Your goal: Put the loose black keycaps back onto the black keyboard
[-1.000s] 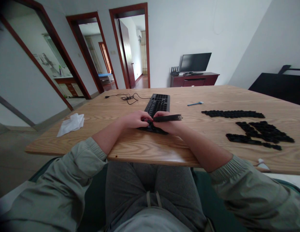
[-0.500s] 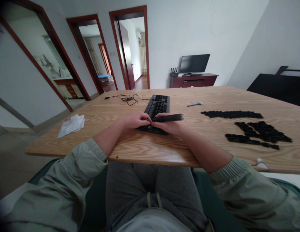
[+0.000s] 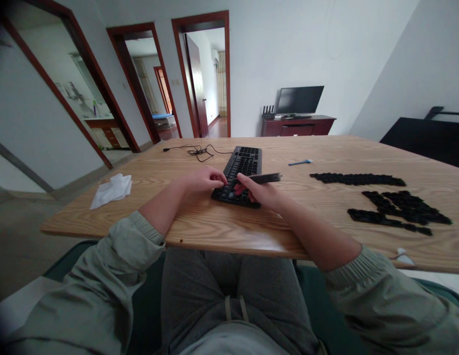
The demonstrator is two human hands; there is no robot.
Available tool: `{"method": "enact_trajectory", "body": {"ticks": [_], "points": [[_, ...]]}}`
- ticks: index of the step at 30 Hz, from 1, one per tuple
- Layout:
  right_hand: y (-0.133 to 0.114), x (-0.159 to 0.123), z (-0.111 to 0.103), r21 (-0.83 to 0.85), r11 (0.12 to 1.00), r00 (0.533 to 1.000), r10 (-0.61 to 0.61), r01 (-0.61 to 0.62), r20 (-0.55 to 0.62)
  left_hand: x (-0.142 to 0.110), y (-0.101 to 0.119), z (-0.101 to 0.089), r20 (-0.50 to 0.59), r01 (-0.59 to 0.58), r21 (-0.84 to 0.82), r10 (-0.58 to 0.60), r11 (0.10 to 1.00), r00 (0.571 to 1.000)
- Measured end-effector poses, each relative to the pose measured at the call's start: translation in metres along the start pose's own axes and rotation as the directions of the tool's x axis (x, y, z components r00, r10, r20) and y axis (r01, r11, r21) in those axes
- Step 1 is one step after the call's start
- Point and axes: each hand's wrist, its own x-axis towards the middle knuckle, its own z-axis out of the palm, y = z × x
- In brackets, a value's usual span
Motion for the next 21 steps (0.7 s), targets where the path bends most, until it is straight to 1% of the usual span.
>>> {"method": "enact_trajectory", "body": {"ticks": [3, 6, 11, 14, 21], "points": [[0.002, -0.001, 0.003, -0.027, 0.997, 0.997, -0.068, 0.068, -0.023, -0.003, -0.001, -0.003, -0.001, 0.040, 0.014, -0.040, 0.999, 0.999], [0.009, 0.000, 0.004, -0.063, 0.990, 0.991, -0.130, 0.128, -0.019, -0.004, -0.001, -0.004, -0.002, 0.047, 0.034, -0.047, 0.998, 0.999], [0.014, -0.002, 0.005, -0.092, 0.990, 0.995, -0.104, 0.103, -0.006, -0.006, -0.001, -0.005, -0.015, 0.055, 0.061, -0.054, 0.997, 0.998], [0.013, -0.004, 0.006, -0.082, 0.990, 0.993, -0.118, 0.117, -0.004, -0.007, 0.002, -0.004, -0.008, 0.049, 0.054, -0.049, 0.997, 0.999], [0.011, -0.008, 0.005, -0.107, 0.987, 0.992, -0.126, 0.123, -0.023, -0.011, 0.010, 0.001, 0.073, -0.046, -0.034, 0.049, 0.998, 0.996]]}}
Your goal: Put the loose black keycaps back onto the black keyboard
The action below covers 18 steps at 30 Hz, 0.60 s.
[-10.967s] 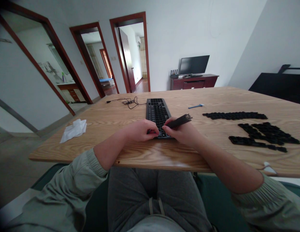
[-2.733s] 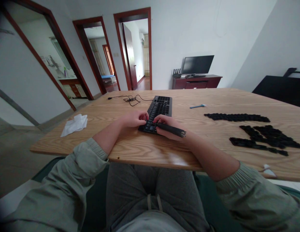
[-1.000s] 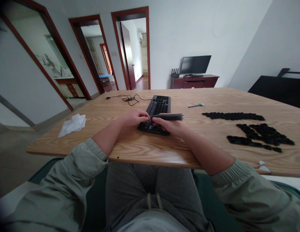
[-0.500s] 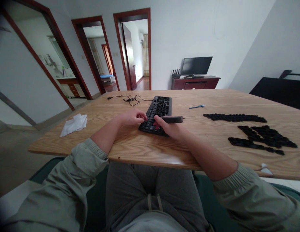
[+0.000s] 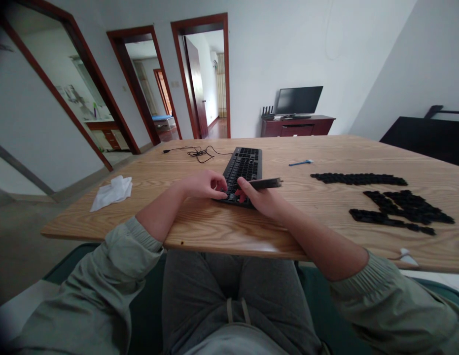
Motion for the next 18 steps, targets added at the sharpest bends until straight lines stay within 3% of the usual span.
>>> {"method": "enact_trajectory", "body": {"ticks": [5, 9, 18], "points": [[-0.009, -0.004, -0.002, -0.065, 0.998, 1.000, 0.019, -0.018, 0.016, 0.001, -0.001, 0.002, -0.043, 0.026, 0.027, -0.024, 0.999, 0.999], [-0.019, -0.006, -0.002, -0.095, 0.995, 1.000, 0.024, -0.024, -0.001, -0.002, 0.006, 0.003, -0.139, -0.042, 0.060, 0.050, 0.997, 0.989], [-0.014, -0.005, -0.003, -0.195, 0.974, 0.994, -0.113, 0.113, 0.009, -0.003, 0.024, 0.024, -0.211, -0.124, 0.219, 0.171, 0.968, 0.962]]}}
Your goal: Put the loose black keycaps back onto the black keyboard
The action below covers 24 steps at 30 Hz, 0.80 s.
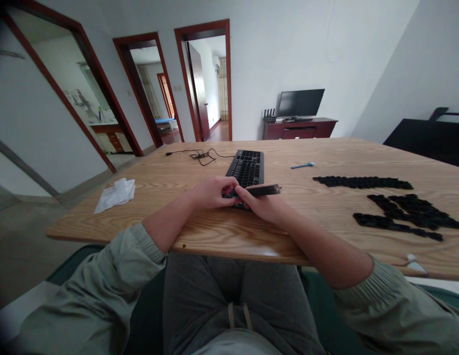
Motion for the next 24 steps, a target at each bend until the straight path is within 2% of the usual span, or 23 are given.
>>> {"method": "enact_trajectory", "body": {"ticks": [5, 8, 13, 18, 24], "points": [[0.002, -0.001, -0.002, 0.029, 0.990, 0.991, -0.137, 0.136, 0.014, 0.000, -0.004, -0.001, 0.009, 0.005, -0.001, -0.005, 1.000, 1.000], [0.008, 0.001, -0.001, 0.038, 0.988, 0.988, -0.154, 0.153, 0.014, 0.000, -0.004, -0.002, 0.000, -0.001, -0.051, 0.001, 0.999, 1.000], [0.014, 0.003, -0.001, -0.015, 0.989, 0.987, -0.150, 0.150, -0.060, 0.001, -0.007, -0.003, -0.032, -0.007, -0.061, 0.005, 0.998, 0.999], [0.007, 0.003, -0.005, 0.081, 0.991, 0.995, -0.101, 0.102, -0.016, 0.002, -0.011, -0.003, -0.012, -0.100, -0.083, 0.099, 0.992, 0.995], [0.003, 0.004, -0.008, 0.318, 0.945, 0.997, 0.075, -0.078, 0.021, 0.002, -0.005, -0.006, -0.029, -0.120, -0.109, 0.117, 0.987, 0.993]]}}
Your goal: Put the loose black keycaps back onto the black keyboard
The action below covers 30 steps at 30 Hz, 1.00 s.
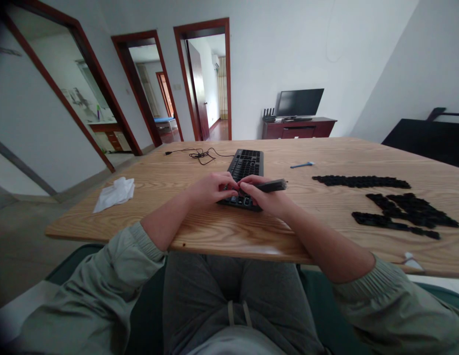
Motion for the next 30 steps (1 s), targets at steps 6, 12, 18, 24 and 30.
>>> {"method": "enact_trajectory", "body": {"ticks": [6, 12, 18, 24, 30], "points": [[0.0016, 0.0015, -0.0030, 0.051, 0.998, 0.998, 0.036, -0.034, -0.045, -0.0008, 0.0021, 0.0003, -0.075, 0.047, -0.007, -0.047, 0.999, 0.996], [0.0014, 0.0028, -0.0018, 0.016, 0.999, 0.996, 0.041, -0.040, -0.079, -0.0013, -0.0002, 0.0020, -0.093, 0.040, 0.024, -0.037, 0.999, 0.995], [0.0045, 0.0052, -0.0008, 0.026, 0.997, 0.990, 0.073, -0.071, -0.122, -0.0019, 0.0007, 0.0019, -0.106, 0.068, 0.025, -0.065, 0.997, 0.992], [-0.0038, 0.0003, -0.0017, 0.155, 0.988, 0.996, 0.000, 0.014, -0.090, 0.0004, -0.0032, -0.0003, -0.065, 0.137, -0.105, -0.144, 0.985, 0.987], [-0.0009, -0.0003, -0.0062, 0.288, 0.957, 0.999, -0.037, 0.041, -0.019, 0.0013, -0.0051, -0.0005, -0.021, 0.202, -0.243, -0.213, 0.949, 0.977]]}}
